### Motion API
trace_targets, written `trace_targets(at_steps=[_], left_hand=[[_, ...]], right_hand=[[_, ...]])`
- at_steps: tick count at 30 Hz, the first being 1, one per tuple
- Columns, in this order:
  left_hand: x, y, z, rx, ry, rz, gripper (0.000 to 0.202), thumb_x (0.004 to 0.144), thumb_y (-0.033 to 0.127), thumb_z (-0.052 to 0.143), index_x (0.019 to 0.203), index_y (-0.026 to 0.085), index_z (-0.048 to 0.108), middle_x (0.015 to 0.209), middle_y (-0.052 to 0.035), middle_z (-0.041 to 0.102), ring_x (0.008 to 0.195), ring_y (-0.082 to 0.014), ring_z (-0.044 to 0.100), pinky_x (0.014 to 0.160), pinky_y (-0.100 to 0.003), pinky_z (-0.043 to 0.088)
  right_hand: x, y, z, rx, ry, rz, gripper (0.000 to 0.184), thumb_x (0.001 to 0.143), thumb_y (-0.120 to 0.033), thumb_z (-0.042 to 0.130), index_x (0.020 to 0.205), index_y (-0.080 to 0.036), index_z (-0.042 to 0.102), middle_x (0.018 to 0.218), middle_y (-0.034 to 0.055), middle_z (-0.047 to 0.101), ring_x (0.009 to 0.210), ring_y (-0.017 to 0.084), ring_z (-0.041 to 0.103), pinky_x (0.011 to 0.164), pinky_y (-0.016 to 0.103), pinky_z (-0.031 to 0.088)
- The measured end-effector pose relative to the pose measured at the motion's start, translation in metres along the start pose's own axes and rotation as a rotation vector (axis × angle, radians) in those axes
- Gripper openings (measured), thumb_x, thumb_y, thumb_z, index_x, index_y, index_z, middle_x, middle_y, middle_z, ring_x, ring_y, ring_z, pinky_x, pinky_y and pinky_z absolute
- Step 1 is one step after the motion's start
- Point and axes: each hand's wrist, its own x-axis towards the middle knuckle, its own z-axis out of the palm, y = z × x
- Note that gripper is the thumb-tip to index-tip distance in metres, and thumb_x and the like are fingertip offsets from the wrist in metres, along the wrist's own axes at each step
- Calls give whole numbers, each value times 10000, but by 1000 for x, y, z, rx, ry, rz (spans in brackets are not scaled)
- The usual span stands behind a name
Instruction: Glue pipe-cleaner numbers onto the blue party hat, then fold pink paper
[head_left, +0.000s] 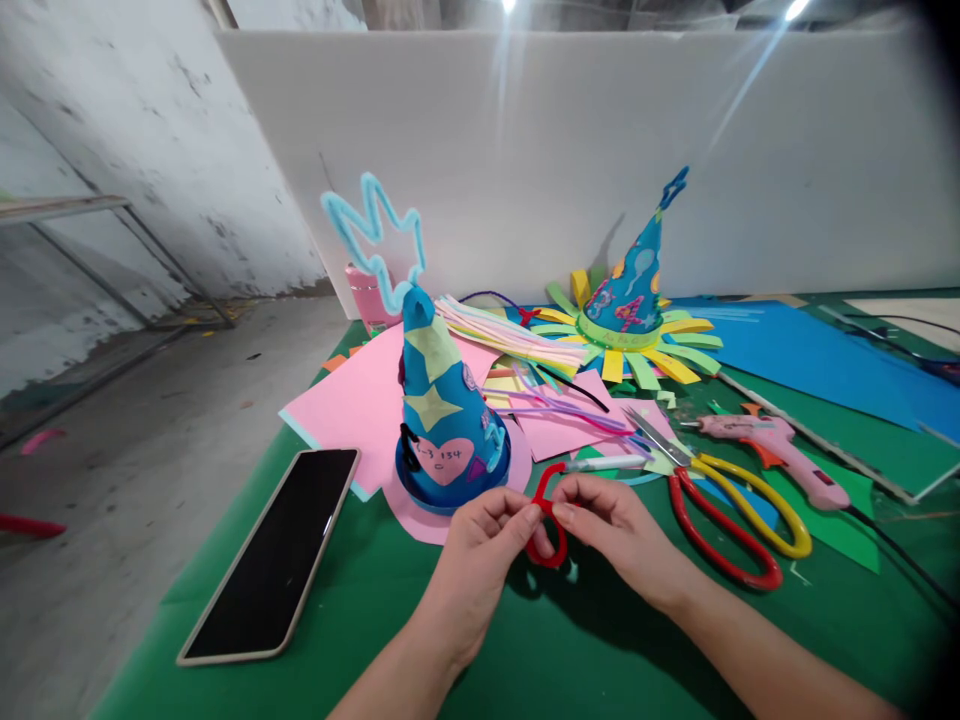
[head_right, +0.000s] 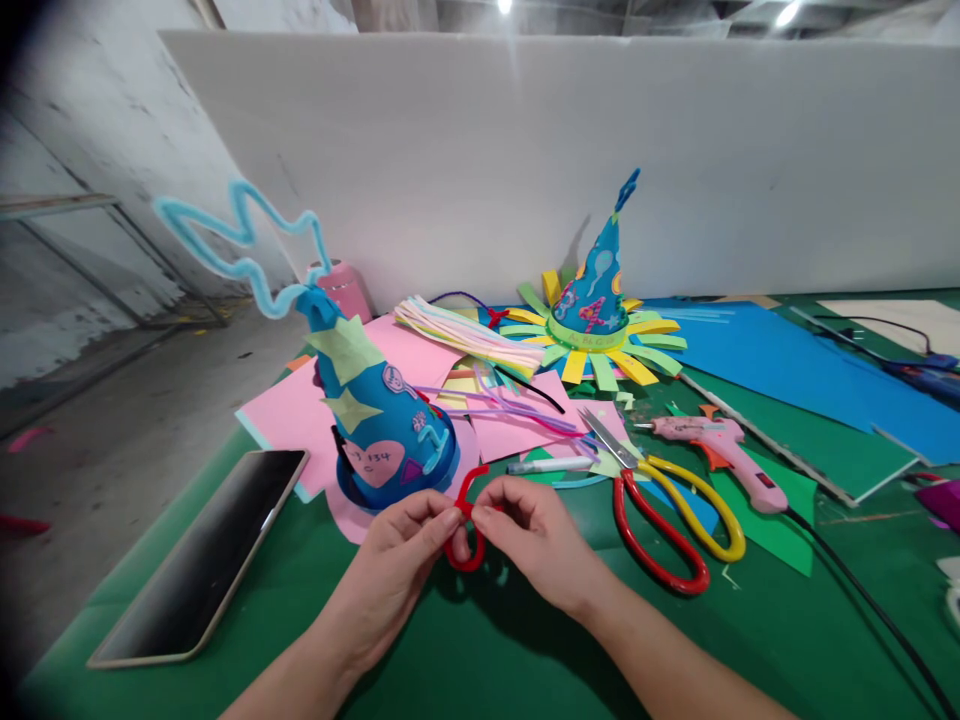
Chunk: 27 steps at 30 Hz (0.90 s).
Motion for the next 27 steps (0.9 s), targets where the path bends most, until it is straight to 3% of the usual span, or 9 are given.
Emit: trace_targets(at_steps=[11,17,23,27], left_hand=[[0,-1,-1,-39,-24,-21,198,733,291,597,619,141,535,511,8,552,538,-94,471,593,-227,354],[0,-3,1,-8,8,-14,195,714,300,617,625,137,557,503,4,560,531,-102,476,583,-224,351],[-1,-3,-1,-82,-121,-64,163,712,275,623,640,139,568,560,-15,596,596,-113,507,641,-235,365],[-1,-4,-1,-137,-132,-76,131,689,238,652,651,141,572,588,-13,613,611,-108,520,634,-220,367]], right_hand=[[-1,0,-2,25,-97,-19,217,801,-348,518,704,-154,497,646,-12,512,607,103,471,584,238,371],[-1,4,3,24,-41,-59,195,798,-349,537,747,-162,515,633,-16,540,585,99,504,559,226,401],[-1,1,0,-74,28,-87,208,798,-344,529,683,-173,497,594,-32,497,551,90,457,530,218,380],[-1,-4,-4,-122,47,-84,234,788,-361,528,657,-173,480,598,-32,457,556,90,410,522,220,365]])
